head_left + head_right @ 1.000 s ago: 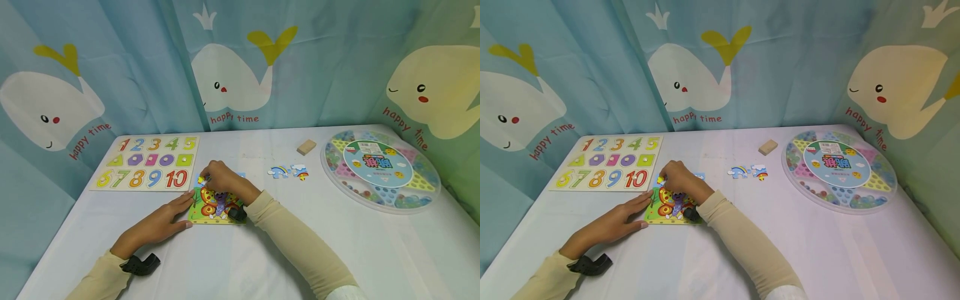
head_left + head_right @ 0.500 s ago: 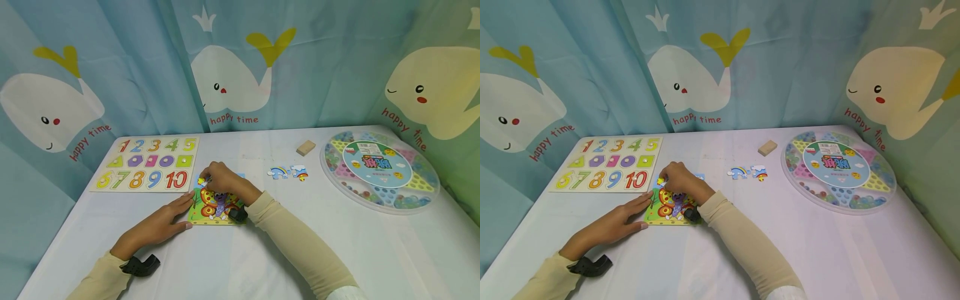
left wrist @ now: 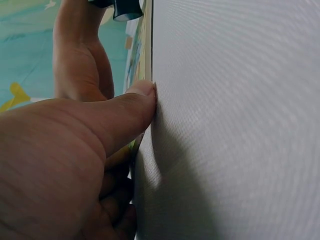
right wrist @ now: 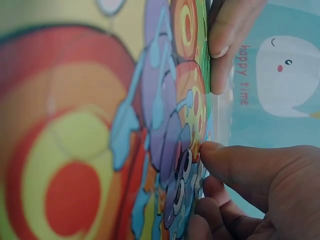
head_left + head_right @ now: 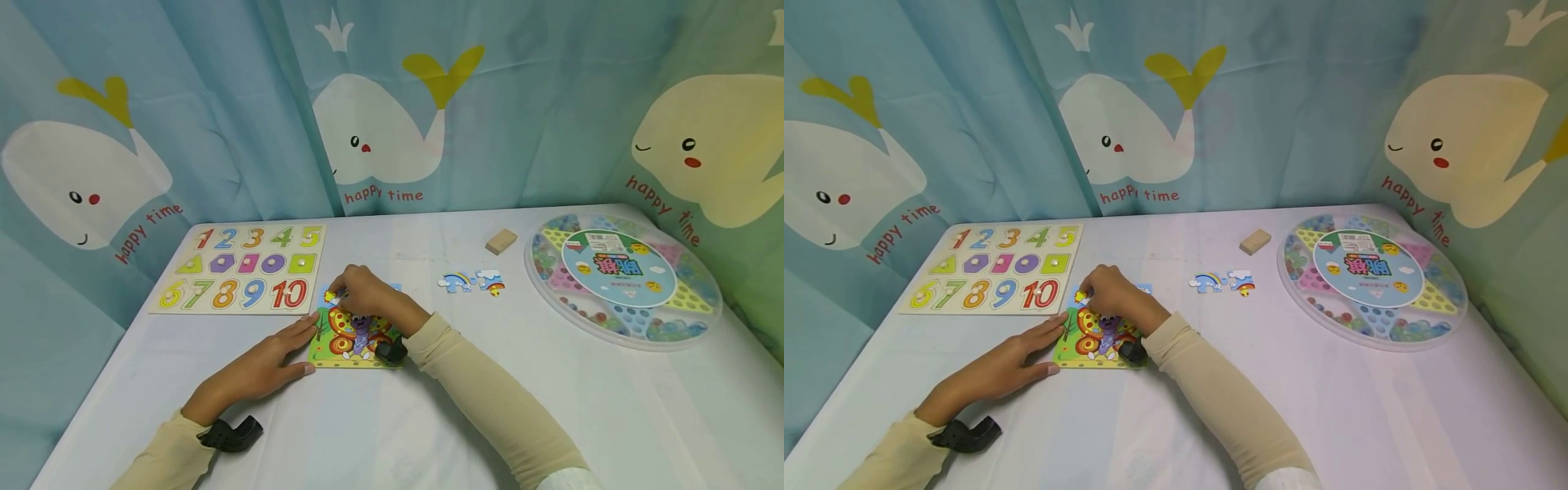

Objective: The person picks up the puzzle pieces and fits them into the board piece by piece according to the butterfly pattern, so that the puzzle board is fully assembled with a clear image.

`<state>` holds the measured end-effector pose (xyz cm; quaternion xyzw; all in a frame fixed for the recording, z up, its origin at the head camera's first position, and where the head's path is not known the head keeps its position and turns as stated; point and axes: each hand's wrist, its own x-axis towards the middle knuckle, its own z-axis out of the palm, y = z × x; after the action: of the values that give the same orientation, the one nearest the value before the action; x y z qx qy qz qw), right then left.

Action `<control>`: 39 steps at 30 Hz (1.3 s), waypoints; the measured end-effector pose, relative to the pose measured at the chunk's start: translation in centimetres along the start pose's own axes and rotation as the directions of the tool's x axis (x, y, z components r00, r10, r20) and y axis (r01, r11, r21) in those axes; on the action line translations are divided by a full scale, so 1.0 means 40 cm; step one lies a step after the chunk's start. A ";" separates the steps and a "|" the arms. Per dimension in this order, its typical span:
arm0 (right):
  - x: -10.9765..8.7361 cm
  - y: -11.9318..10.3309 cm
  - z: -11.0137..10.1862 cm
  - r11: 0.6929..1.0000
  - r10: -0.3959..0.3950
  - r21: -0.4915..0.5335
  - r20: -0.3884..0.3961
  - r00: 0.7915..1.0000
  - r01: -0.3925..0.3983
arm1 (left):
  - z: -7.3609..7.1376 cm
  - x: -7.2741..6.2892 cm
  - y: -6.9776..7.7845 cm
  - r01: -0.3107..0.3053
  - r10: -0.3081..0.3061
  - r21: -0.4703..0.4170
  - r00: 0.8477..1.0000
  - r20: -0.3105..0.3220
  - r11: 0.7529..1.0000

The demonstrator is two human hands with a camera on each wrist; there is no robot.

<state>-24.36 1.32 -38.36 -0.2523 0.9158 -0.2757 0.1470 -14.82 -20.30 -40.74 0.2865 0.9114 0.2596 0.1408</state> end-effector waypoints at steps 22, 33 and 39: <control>-0.034 0.029 -0.037 0.994 -0.005 0.109 0.021 1.000 0.002 | 0.006 0.000 -0.001 0.006 -0.006 0.005 1.000 -0.003 1.000; -0.066 0.063 -0.067 0.990 -0.057 0.129 -0.004 0.998 0.057 | 0.003 0.001 0.004 0.007 -0.008 0.014 1.000 0.008 1.000; -0.088 0.087 -0.085 0.991 -0.072 0.109 -0.019 0.997 0.074 | 0.002 0.001 0.006 0.008 -0.008 0.018 1.000 0.005 1.000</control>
<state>-24.16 7.20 -37.20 -0.2750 0.8905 -0.3328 0.1434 -14.70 -20.08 -40.67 0.2847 0.9145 0.2499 0.1418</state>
